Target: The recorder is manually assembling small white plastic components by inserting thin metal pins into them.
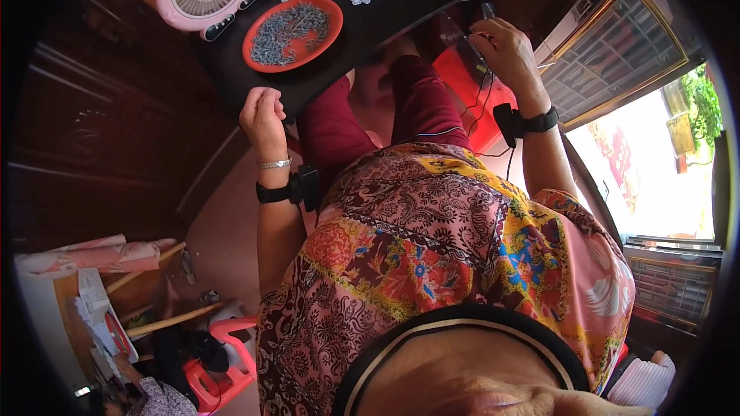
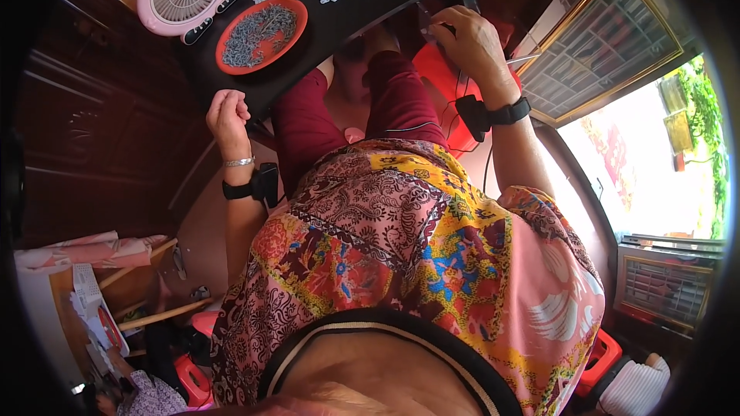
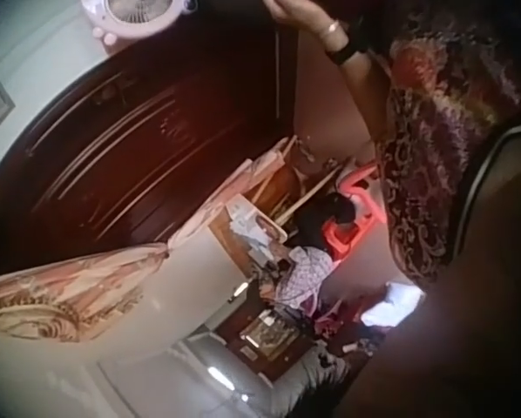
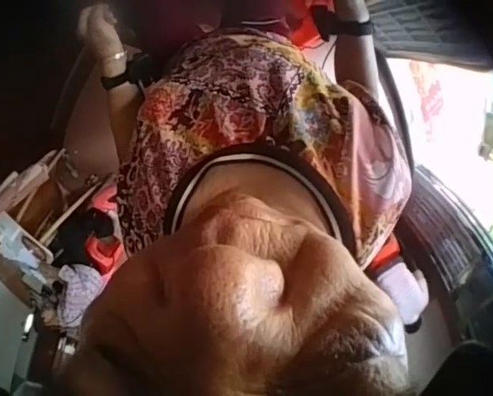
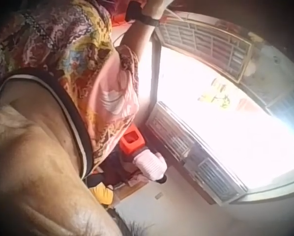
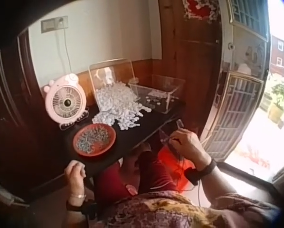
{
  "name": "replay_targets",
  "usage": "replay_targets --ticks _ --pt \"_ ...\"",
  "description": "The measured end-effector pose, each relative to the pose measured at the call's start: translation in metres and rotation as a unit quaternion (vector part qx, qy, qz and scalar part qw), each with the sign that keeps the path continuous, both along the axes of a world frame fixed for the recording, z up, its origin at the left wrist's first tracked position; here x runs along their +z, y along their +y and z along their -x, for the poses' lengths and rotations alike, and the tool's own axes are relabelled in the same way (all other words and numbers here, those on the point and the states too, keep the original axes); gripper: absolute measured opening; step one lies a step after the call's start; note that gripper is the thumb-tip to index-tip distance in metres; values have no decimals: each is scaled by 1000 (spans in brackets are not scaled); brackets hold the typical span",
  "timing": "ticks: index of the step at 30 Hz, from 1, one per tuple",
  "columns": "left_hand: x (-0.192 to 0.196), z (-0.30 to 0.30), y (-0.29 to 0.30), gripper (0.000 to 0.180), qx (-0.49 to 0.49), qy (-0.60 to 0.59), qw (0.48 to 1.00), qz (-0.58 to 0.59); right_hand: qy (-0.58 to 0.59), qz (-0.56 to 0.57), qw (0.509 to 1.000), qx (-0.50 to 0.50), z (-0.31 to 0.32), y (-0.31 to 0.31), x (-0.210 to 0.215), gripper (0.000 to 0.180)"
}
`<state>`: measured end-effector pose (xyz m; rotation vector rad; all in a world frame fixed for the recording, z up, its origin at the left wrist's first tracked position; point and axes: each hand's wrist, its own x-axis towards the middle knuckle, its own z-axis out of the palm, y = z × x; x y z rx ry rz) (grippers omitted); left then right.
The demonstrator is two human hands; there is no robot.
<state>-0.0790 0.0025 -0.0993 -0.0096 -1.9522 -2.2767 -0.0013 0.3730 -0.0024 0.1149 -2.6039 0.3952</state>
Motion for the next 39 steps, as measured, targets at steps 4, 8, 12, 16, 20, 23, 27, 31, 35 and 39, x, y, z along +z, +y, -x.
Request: replay_targets --ticks 4,8,12,16,20,23,27,31,35,39 --pt "-2 -3 -1 15 -2 11 1000 4 -2 8 1000 6 -5 6 -10 18" --pt "1 -5 0 15 -3 12 1000 7 -23 9 1000 -16 -7 9 -21 17" --pt "0 -1 -5 15 8 16 1000 18 -31 4 999 -29 -16 6 -28 16" --pt "-4 4 -10 14 18 11 999 28 -59 10 998 -33 -24 17 -38 16" --pt "-9 7 -10 13 19 13 1000 20 -70 17 997 -41 -22 18 -42 16" --pt "-9 6 -10 13 22 13 1000 16 -60 24 998 -22 -15 10 -41 16" --pt "-10 4 -13 14 23 21 999 28 -35 11 999 7 -9 0 -46 16" --pt "-10 2 -13 14 22 27 999 31 -69 13 998 6 -13 -3 -48 16" --pt "-7 -2 -14 13 23 32 999 27 -74 -12 997 6 -12 -1 -54 17" --pt "-8 -3 -15 13 26 32 999 29 -94 -24 995 26 -10 -9 -58 18"
